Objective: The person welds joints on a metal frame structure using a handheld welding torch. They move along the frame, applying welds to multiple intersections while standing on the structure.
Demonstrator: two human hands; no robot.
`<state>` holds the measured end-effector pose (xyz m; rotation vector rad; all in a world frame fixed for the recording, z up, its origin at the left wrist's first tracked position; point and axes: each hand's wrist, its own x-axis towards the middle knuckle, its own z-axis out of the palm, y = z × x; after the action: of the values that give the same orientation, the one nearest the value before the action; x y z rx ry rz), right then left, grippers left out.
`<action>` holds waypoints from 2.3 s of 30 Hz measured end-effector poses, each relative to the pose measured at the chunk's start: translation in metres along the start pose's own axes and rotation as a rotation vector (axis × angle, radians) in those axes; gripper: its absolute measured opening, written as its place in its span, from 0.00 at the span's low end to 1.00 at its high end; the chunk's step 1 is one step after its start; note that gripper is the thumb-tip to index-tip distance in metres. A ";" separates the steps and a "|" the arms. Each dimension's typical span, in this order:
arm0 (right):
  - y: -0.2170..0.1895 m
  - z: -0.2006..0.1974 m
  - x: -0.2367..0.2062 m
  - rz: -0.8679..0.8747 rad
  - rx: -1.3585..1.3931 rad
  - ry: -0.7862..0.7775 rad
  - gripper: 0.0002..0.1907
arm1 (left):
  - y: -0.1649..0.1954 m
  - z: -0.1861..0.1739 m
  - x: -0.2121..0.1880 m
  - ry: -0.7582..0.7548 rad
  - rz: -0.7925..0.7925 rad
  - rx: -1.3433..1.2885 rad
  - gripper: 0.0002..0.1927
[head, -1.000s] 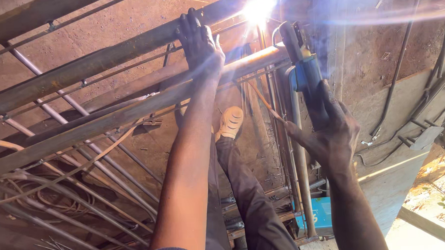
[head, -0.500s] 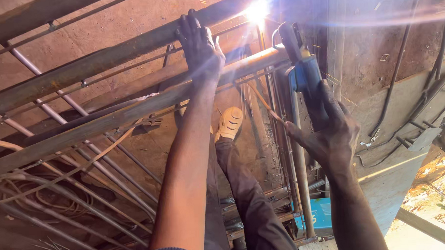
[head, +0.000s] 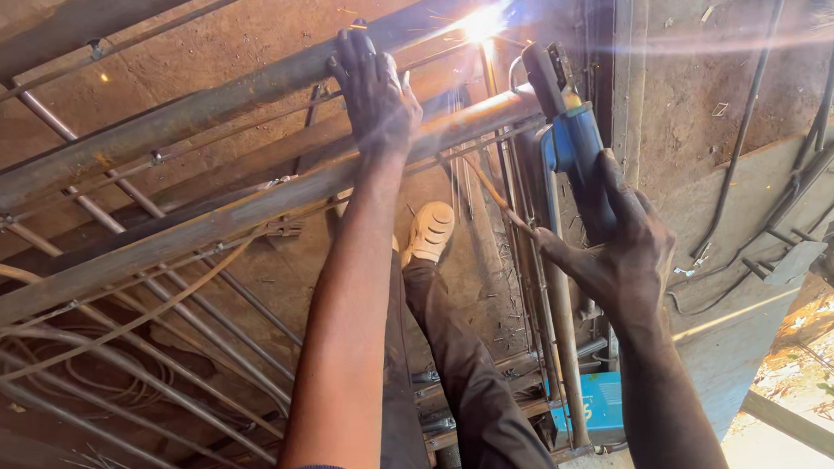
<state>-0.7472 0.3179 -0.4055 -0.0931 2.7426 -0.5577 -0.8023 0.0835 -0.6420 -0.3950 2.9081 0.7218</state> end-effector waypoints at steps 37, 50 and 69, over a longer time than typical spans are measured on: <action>-0.058 0.026 -0.015 0.017 0.023 0.026 0.55 | -0.062 -0.039 -0.011 0.145 0.031 -0.078 0.27; -0.077 0.027 -0.045 0.116 0.263 0.152 0.53 | -0.082 -0.060 0.002 0.192 0.037 -0.060 0.12; -0.173 0.061 -0.033 0.086 0.147 0.108 0.57 | -0.156 -0.128 0.018 0.101 0.020 0.030 0.21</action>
<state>-0.6956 0.1407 -0.3804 0.0927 2.7827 -0.7581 -0.7826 -0.1141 -0.6021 -0.4118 3.0174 0.6797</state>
